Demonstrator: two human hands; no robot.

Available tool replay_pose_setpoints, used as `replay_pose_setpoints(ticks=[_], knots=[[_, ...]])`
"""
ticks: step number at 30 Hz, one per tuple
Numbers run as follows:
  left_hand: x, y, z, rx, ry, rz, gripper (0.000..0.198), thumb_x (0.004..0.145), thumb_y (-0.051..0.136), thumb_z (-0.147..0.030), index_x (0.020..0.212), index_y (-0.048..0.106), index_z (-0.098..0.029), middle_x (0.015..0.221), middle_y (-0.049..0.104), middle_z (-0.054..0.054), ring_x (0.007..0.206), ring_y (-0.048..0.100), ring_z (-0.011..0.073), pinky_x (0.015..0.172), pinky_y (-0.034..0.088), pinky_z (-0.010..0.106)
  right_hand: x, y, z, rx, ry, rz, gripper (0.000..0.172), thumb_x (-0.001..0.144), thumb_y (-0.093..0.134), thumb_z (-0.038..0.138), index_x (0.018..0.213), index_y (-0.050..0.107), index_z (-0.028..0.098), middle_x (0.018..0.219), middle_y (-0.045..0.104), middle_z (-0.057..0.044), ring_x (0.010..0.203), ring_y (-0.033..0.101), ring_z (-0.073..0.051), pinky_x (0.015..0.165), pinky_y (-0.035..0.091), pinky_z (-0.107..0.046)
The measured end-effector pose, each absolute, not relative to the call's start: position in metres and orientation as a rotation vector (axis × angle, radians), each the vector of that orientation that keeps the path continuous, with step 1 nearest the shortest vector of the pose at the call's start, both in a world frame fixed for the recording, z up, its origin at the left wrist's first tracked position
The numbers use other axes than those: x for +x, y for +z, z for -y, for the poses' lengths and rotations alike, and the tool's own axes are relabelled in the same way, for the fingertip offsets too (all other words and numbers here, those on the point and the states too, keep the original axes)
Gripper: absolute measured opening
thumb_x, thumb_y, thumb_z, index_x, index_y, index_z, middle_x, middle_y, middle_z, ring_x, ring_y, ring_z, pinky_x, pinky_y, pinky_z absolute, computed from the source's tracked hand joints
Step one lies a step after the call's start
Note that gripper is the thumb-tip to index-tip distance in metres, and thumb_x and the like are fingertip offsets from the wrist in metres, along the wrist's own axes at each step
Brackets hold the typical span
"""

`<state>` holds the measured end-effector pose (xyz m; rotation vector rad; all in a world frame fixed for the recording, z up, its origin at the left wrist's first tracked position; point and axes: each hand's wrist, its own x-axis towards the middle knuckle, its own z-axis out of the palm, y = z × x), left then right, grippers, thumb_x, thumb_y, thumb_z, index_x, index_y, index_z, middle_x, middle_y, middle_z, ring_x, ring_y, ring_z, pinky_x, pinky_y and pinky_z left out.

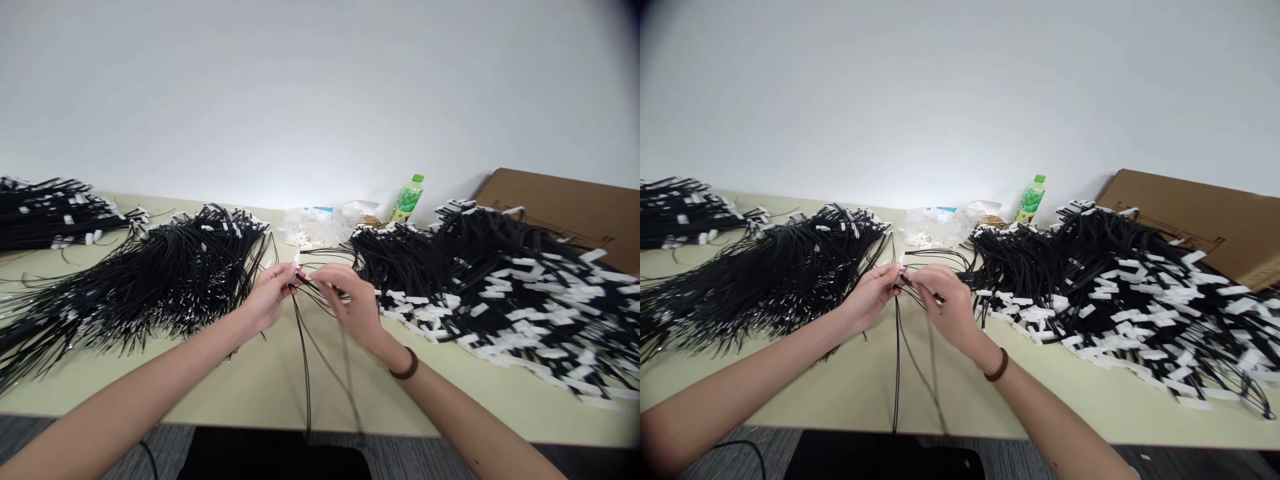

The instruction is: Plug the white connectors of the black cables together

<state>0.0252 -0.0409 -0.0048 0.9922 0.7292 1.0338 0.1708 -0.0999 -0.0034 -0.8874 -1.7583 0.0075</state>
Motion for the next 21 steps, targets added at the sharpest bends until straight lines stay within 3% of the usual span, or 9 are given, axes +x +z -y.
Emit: replay_pose_setpoints(ticks=[5,8,12,16,21], knots=[[0.024,-0.004,0.04,1.017,1.069,-0.821,0.02,0.067,0.068,-0.032,0.071,0.064,-0.013,0.075,0.061,0.003,0.068,0.052,0.01,0.057,0.035,0.021,0.188,0.012,0.094,-0.793,0.538,1.143,0.014,0.083,0.053,0.031,0.083,0.055,0.017,0.085,0.063,-0.002,0.088,0.062,-0.012,0.086,0.049,-0.032],[0.023,-0.005,0.04,1.024,1.073,-0.864,0.018,0.067,0.067,-0.03,0.07,0.064,-0.013,0.076,0.062,0.004,0.068,0.053,0.0106,0.058,0.036,0.022,0.206,0.021,0.088,-0.722,0.636,0.889,0.021,0.077,0.061,0.035,0.082,0.05,0.017,0.072,0.054,0.003,0.071,0.059,-0.007,0.072,0.052,-0.026],[0.023,-0.006,0.04,1.029,1.069,-0.869,0.019,0.067,0.067,-0.031,0.071,0.065,-0.013,0.076,0.063,0.004,0.068,0.053,0.011,0.059,0.036,0.023,0.22,0.027,0.088,-0.82,0.426,0.8,0.027,0.073,0.063,0.039,0.089,0.056,0.018,0.068,0.046,0.004,0.053,0.043,-0.002,0.042,0.032,-0.014],[0.024,-0.007,0.04,1.027,1.051,-0.856,0.018,0.068,0.067,-0.031,0.071,0.065,-0.013,0.076,0.062,0.004,0.068,0.053,0.0102,0.059,0.037,0.022,0.213,0.021,0.094,-1.007,-0.082,1.2,0.021,0.081,0.056,0.03,0.097,0.065,0.018,0.068,0.049,0.0,0.055,0.04,-0.005,0.047,0.031,-0.019],[0.024,-0.009,0.039,1.015,1.051,-0.809,0.02,0.066,0.069,-0.033,0.071,0.064,-0.013,0.075,0.061,0.003,0.067,0.052,0.0091,0.058,0.037,0.021,0.197,0.012,0.099,-0.986,-0.456,1.725,0.01,0.08,0.058,0.018,0.08,0.067,0.016,0.06,0.051,-0.001,0.06,0.042,-0.008,0.056,0.035,-0.024]])
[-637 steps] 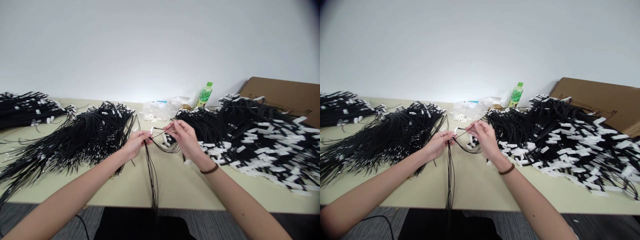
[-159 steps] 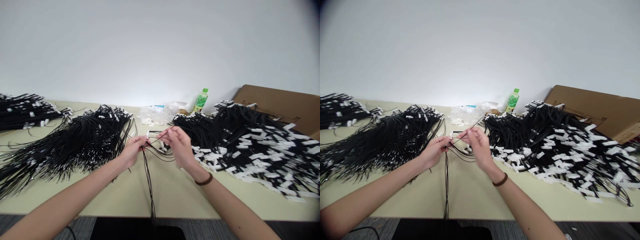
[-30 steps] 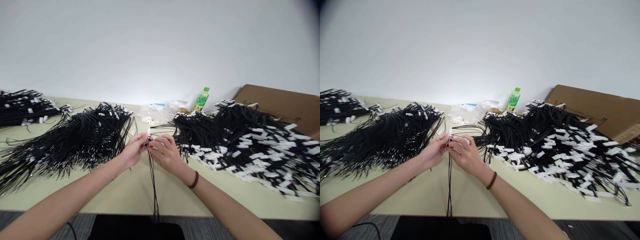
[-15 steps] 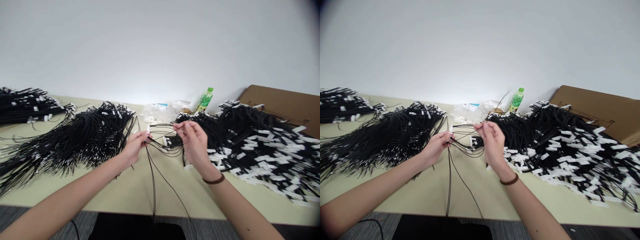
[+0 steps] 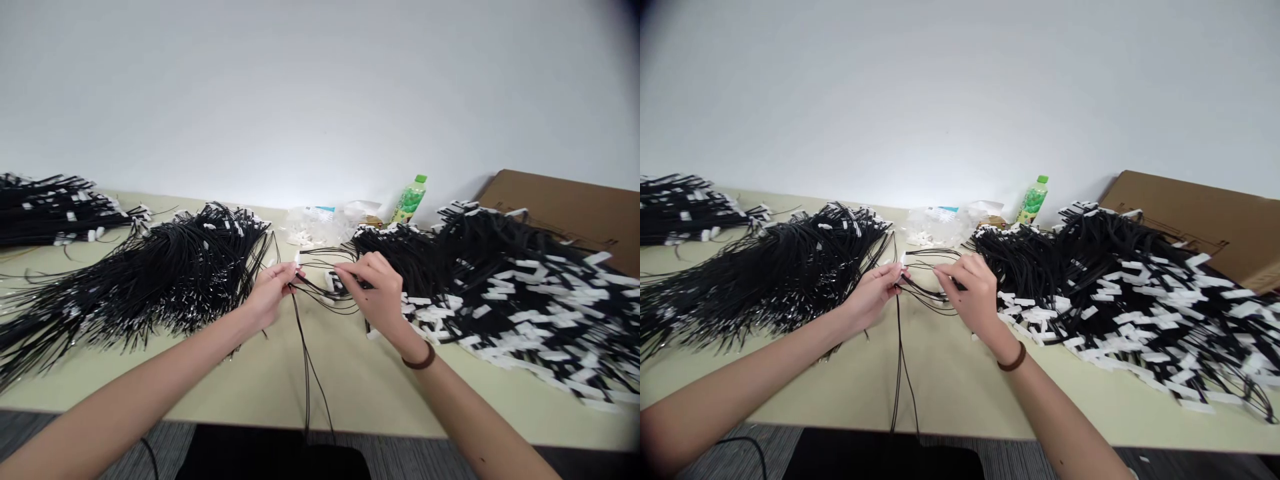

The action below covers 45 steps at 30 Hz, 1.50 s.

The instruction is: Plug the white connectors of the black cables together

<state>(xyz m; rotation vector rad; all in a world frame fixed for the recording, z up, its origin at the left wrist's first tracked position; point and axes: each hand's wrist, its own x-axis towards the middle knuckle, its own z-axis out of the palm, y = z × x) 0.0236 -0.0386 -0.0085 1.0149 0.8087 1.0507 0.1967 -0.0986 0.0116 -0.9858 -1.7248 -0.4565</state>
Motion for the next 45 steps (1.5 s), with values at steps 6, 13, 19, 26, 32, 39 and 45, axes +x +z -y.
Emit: replay_pose_setpoints(ticks=[6,13,19,26,32,39,45], knots=[[0.024,-0.007,0.04,1.011,1.026,-0.763,0.02,0.066,0.07,-0.032,0.07,0.064,-0.013,0.072,0.06,0.002,0.065,0.05,0.0083,0.055,0.036,0.02,0.19,0.009,0.098,-0.93,-0.494,1.803,0.009,0.081,0.057,0.017,0.077,0.065,0.016,0.058,0.052,0.0,0.057,0.038,-0.008,0.056,0.033,-0.024],[0.025,-0.007,0.041,1.004,1.014,-0.731,0.02,0.065,0.07,-0.032,0.068,0.064,-0.013,0.071,0.06,0.002,0.063,0.05,0.0082,0.055,0.035,0.02,0.191,0.009,0.098,-0.924,-0.464,1.813,0.008,0.081,0.058,0.016,0.077,0.065,0.015,0.058,0.053,0.0,0.058,0.039,-0.008,0.057,0.033,-0.024],[0.024,-0.006,0.041,1.003,1.005,-0.712,0.023,0.063,0.072,-0.034,0.067,0.064,-0.013,0.07,0.059,0.001,0.062,0.049,0.008,0.054,0.035,0.02,0.191,0.007,0.098,-0.94,-0.46,1.817,0.009,0.082,0.057,0.018,0.079,0.065,0.016,0.059,0.052,0.0,0.059,0.04,-0.008,0.057,0.034,-0.024],[0.025,-0.005,0.042,0.999,1.015,-0.726,0.02,0.065,0.071,-0.032,0.068,0.064,-0.013,0.07,0.059,0.002,0.062,0.049,0.0078,0.054,0.035,0.02,0.192,0.006,0.097,-1.009,-0.491,1.842,0.009,0.081,0.054,0.016,0.08,0.064,0.016,0.065,0.055,-0.002,0.064,0.042,-0.01,0.061,0.035,-0.024],[0.025,-0.005,0.041,1.038,1.015,-0.745,0.019,0.065,0.07,-0.031,0.066,0.064,-0.013,0.069,0.06,0.002,0.062,0.05,0.0087,0.055,0.035,0.021,0.19,0.001,0.098,-1.03,-0.653,1.898,0.015,0.081,0.054,0.014,0.09,0.064,0.021,0.073,0.059,-0.001,0.069,0.043,-0.01,0.062,0.037,-0.024],[0.026,-0.006,0.044,1.076,0.973,-0.752,0.022,0.063,0.072,-0.035,0.065,0.064,-0.014,0.068,0.06,0.002,0.059,0.049,0.0086,0.053,0.033,0.021,0.183,-0.002,0.098,-1.032,-0.78,1.827,0.004,0.078,0.061,0.017,0.074,0.061,0.018,0.07,0.059,-0.001,0.07,0.045,-0.011,0.062,0.037,-0.024],[0.027,-0.009,0.045,1.114,0.942,-0.724,0.026,0.061,0.072,-0.038,0.065,0.064,-0.014,0.068,0.06,0.002,0.059,0.049,0.0086,0.051,0.034,0.021,0.182,-0.004,0.097,-1.014,-0.77,1.825,0.006,0.078,0.061,0.017,0.072,0.058,0.018,0.069,0.057,0.0,0.068,0.043,-0.01,0.062,0.036,-0.024]])
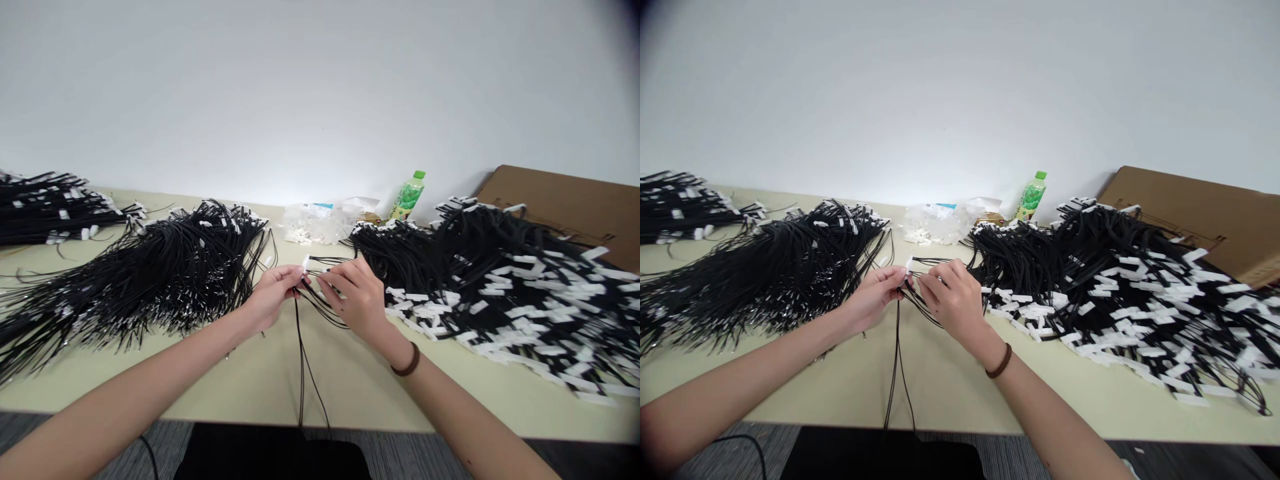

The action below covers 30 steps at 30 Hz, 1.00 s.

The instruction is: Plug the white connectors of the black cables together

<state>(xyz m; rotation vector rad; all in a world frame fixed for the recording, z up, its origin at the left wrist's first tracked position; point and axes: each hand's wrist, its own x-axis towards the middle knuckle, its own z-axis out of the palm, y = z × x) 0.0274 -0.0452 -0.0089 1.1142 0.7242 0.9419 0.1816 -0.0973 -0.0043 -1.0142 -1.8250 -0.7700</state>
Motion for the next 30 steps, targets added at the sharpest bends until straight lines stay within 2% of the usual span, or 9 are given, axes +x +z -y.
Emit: replay_pose_setpoints(ticks=[30], knots=[[0.0266,-0.008,0.0448,1.113,0.892,-0.68,0.029,0.061,0.073,-0.04,0.065,0.063,-0.013,0.068,0.059,0.001,0.06,0.048,0.0077,0.051,0.033,0.02,0.1813,-0.0067,0.096,-0.971,-0.782,1.825,0.011,0.077,0.061,0.013,0.067,0.057,0.017,0.068,0.058,0.0,0.068,0.043,-0.01,0.06,0.036,-0.022]])
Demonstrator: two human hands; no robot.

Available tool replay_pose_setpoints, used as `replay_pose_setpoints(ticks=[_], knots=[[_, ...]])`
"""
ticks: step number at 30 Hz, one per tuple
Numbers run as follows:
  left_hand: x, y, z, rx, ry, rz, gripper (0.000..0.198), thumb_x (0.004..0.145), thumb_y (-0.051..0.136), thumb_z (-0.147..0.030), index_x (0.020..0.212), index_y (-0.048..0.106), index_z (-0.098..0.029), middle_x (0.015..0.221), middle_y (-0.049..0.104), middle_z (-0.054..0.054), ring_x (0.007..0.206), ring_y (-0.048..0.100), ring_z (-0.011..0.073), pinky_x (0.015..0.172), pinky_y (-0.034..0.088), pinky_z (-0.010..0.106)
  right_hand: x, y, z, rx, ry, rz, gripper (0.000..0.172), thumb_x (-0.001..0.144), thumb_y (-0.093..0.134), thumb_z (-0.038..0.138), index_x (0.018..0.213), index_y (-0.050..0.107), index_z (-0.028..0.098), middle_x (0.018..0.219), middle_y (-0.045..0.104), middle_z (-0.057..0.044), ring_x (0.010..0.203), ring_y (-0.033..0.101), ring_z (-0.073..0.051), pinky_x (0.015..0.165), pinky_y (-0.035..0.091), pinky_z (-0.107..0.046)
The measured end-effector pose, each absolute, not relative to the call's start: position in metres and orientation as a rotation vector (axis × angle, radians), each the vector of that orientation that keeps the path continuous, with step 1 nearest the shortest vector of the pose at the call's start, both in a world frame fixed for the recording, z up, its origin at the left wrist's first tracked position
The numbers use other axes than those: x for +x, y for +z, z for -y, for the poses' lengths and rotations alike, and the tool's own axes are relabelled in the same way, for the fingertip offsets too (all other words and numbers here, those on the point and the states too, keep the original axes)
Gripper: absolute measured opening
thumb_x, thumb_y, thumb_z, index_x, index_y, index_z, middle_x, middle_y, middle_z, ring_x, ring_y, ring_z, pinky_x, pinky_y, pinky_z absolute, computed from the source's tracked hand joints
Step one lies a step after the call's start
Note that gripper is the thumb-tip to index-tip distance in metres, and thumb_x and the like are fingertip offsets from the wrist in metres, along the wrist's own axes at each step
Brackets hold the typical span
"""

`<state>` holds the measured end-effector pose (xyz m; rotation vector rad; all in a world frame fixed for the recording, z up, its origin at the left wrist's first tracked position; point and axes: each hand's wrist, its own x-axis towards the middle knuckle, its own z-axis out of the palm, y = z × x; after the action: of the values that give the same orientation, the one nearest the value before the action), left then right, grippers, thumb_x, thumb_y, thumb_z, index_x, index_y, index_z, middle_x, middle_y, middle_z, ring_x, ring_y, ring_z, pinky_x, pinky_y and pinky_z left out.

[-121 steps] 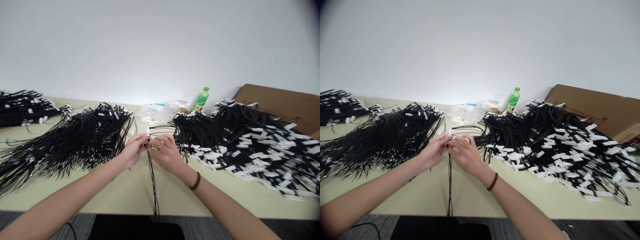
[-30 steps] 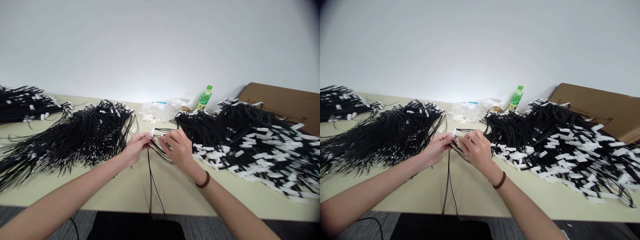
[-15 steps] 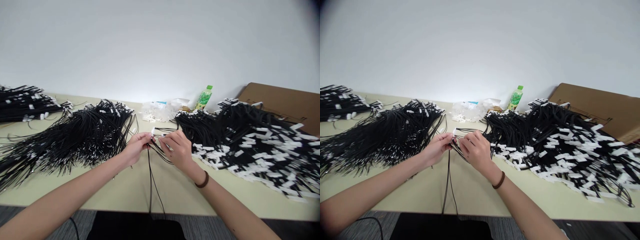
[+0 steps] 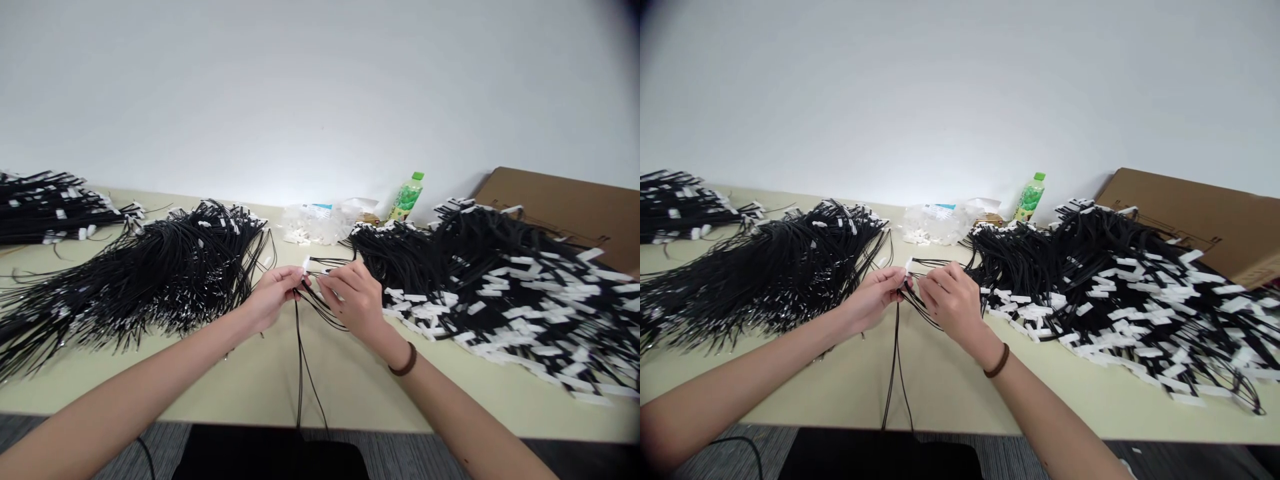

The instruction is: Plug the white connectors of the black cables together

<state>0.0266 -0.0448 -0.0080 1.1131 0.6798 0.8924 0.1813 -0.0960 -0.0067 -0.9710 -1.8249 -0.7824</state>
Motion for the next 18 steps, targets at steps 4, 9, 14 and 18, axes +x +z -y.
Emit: replay_pose_setpoints(ticks=[4,9,14,18], knots=[[0.026,-0.0075,0.0447,1.122,0.873,-0.673,0.029,0.063,0.072,-0.04,0.065,0.063,-0.013,0.068,0.059,0.001,0.059,0.049,0.0074,0.051,0.033,0.02,0.1824,-0.0074,0.0953,-0.975,-0.764,1.852,0.012,0.078,0.059,0.013,0.066,0.057,0.017,0.069,0.059,0.0,0.069,0.043,-0.01,0.061,0.036,-0.022],[0.0258,-0.0059,0.0458,1.142,0.88,-0.68,0.029,0.062,0.072,-0.04,0.065,0.063,-0.013,0.067,0.06,0.002,0.058,0.049,0.0078,0.05,0.033,0.02,0.184,-0.009,0.0944,-0.974,-0.741,1.884,0.015,0.08,0.057,0.013,0.065,0.056,0.016,0.069,0.057,-0.001,0.068,0.042,-0.009,0.061,0.035,-0.022],[0.0256,-0.0053,0.046,1.157,0.887,-0.679,0.03,0.061,0.073,-0.041,0.065,0.063,-0.013,0.066,0.06,0.002,0.059,0.05,0.0083,0.05,0.035,0.02,0.1835,-0.0093,0.0956,-0.985,-0.714,1.903,0.017,0.081,0.055,0.013,0.064,0.057,0.016,0.067,0.057,-0.001,0.067,0.043,-0.009,0.06,0.035,-0.022],[0.0259,-0.0057,0.0466,1.158,0.895,-0.682,0.031,0.059,0.074,-0.041,0.065,0.063,-0.013,0.065,0.06,0.001,0.058,0.05,0.0085,0.049,0.035,0.02,0.1818,-0.0075,0.0974,-0.975,-0.703,1.893,0.015,0.08,0.056,0.012,0.066,0.058,0.016,0.069,0.058,-0.001,0.066,0.043,-0.008,0.06,0.035,-0.021]])
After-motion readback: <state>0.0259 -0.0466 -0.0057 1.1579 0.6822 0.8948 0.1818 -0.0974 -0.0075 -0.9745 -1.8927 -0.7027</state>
